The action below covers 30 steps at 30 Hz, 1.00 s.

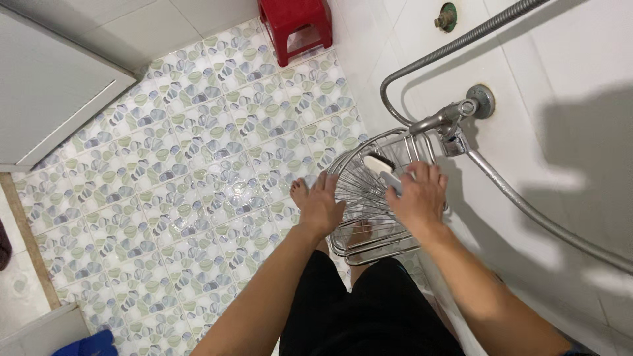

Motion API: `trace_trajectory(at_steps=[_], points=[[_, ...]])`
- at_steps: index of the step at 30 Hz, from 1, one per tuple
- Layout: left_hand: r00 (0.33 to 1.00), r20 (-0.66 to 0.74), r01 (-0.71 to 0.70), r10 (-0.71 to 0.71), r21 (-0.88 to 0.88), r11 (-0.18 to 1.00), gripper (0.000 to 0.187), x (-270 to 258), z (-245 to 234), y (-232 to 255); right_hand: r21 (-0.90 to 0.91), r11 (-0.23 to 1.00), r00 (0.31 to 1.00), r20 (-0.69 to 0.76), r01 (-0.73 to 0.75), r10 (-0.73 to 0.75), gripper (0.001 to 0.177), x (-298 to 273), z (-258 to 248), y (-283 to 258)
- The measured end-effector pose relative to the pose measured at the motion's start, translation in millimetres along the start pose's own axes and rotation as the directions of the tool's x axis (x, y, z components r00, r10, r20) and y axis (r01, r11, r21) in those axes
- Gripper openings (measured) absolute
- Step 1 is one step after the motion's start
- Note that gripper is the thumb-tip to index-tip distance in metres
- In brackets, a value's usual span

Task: The person cleans a wire corner shelf in a bathroom by scrubbing it with a small brush under a faucet.

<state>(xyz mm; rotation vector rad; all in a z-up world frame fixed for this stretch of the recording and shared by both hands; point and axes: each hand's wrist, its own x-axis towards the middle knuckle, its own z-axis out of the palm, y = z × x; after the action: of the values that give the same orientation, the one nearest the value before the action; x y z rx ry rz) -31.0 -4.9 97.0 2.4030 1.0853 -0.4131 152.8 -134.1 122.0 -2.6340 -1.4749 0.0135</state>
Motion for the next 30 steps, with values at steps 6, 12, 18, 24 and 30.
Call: trace_trajectory(at_steps=[6,12,18,24,30], points=[[0.921,0.361,-0.050,0.145,-0.260,0.964,0.083,44,36,-6,0.559,-0.128,0.437,0.753,-0.820,0.492,0.036,14,69,3],[0.939,0.270,-0.164,0.212,-0.189,0.968,0.085,36,30,-11,0.506,-0.448,0.375,0.858,-0.737,0.352,0.041,71,97,-19],[0.920,0.334,-0.161,0.205,-0.155,0.975,0.089,39,20,-15,0.487,-0.008,0.460,0.831,-0.874,0.313,0.049,52,101,-54],[0.915,0.354,-0.168,0.194,-0.103,0.980,0.085,33,13,-11,0.517,0.160,0.522,0.698,-0.841,0.490,0.054,52,101,-15],[0.908,0.385,-0.123,0.165,-0.129,0.984,0.084,37,6,-6,0.525,0.213,0.560,0.697,-0.824,0.448,0.050,53,121,-40]])
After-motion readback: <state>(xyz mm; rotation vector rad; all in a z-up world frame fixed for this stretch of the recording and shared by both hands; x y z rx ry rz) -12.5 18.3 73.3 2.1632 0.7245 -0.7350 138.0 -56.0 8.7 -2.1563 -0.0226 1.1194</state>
